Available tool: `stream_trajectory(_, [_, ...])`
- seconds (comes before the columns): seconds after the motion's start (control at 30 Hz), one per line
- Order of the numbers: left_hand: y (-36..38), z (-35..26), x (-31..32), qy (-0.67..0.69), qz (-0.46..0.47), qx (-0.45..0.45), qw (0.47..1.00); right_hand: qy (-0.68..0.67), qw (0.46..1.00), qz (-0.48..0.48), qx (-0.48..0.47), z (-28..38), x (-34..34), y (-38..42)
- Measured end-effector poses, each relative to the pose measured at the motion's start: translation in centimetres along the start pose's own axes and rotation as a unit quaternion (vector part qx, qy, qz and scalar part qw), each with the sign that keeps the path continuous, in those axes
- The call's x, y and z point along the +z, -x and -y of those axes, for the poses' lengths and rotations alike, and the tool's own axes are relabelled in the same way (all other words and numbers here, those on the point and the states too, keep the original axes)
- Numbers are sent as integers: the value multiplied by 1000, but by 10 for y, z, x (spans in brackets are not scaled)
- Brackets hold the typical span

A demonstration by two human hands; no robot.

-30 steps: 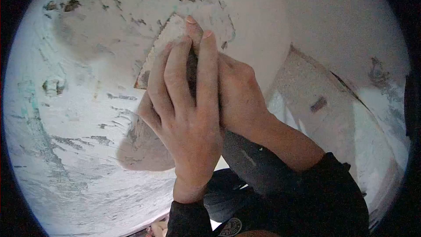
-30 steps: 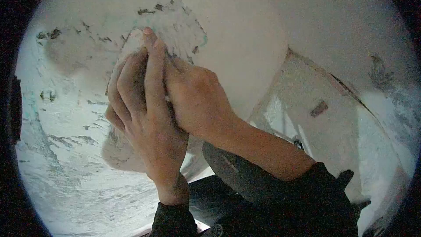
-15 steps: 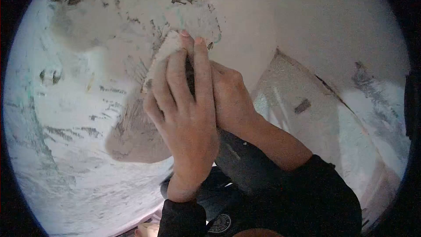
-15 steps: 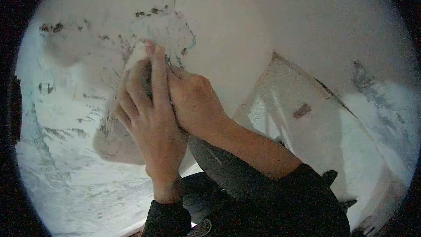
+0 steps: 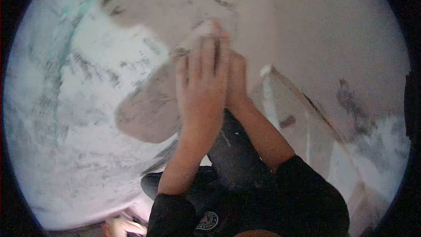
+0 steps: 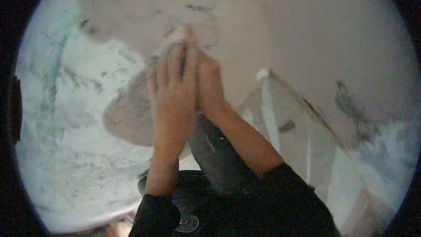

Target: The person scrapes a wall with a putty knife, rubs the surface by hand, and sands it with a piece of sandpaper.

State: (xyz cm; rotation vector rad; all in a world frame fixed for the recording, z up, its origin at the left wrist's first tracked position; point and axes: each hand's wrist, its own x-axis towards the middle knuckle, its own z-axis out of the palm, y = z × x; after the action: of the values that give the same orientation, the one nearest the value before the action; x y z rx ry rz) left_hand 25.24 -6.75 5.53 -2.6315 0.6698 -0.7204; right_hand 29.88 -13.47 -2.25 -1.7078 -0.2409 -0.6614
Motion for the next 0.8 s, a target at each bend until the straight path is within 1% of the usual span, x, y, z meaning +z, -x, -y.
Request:
stream_trajectory(0.03, [2,4,6,36,-3,-5,999,39,994,-49,-88,-23,12,15])
stream_trajectory(0.07, [1,1,15,81,-45,8,996,369,900,220,70,-16,-2,25])
stream_trajectory(0.1, [-2,1,5,115,22,-11,993,294,953,11,-72,-61,-1,35])
stream_trajectory(0.13, [8,6,3,209,-55,-3,976,240,961,51,-131,-14,53,15])
stream_trajectory(0.17, [13,-6,22,124,-57,23,990,184,966,94,-153,32,97,7])
stream_trajectory(0.2, [17,-8,13,207,-80,-27,975,134,966,139,-172,75,129,8])
stream_trajectory(0.23, [17,-49,53,309,-134,-156,929,95,960,189,-181,101,123,40])
stream_trajectory(0.27, [28,-41,54,310,-163,-66,934,67,952,236,-183,109,90,80])
stream_trajectory(0.3, [36,-41,46,193,-64,-29,979,49,944,276,-176,123,66,114])
stream_trajectory(0.33, [44,-32,38,83,48,23,995,39,939,303,-160,135,62,120])
stream_trajectory(0.37, [56,-29,30,73,56,7,996,33,937,321,-134,137,39,134])
stream_trajectory(0.4, [77,-22,17,148,20,-24,989,31,936,334,-109,135,36,124])
stream_trajectory(0.43, [96,-11,4,220,-21,-52,974,29,934,345,-86,146,8,154])
stream_trajectory(0.47, [108,1,-7,208,-22,-58,976,29,933,354,-63,125,-18,153])
stream_trajectory(0.5, [120,11,-17,227,5,-43,973,32,931,361,-41,123,-16,141])
stream_trajectory(0.53, [131,17,-29,245,32,-28,968,34,929,368,-20,92,-62,156])
stream_trajectory(0.57, [133,7,-47,229,31,-24,973,32,930,367,3,36,-115,154])
stream_trajectory(0.6, [146,18,-58,256,90,-19,962,34,926,374,25,33,-108,157])
stream_trajectory(0.63, [159,30,-71,286,148,-13,947,39,922,381,49,70,-89,154])
stream_trajectory(0.67, [175,35,-82,234,113,-28,965,46,918,388,73,108,-68,155])
stream_trajectory(0.7, [188,41,-90,232,108,-33,966,47,917,391,66,124,-66,155])
stream_trajectory(0.73, [200,48,-96,237,117,-65,962,150,884,440,52,143,-61,158])
stream_trajectory(0.77, [210,54,-98,240,127,-95,958,250,840,479,37,156,-56,161])
stream_trajectory(0.8, [222,61,-93,256,112,-103,955,248,843,477,29,156,-53,158])
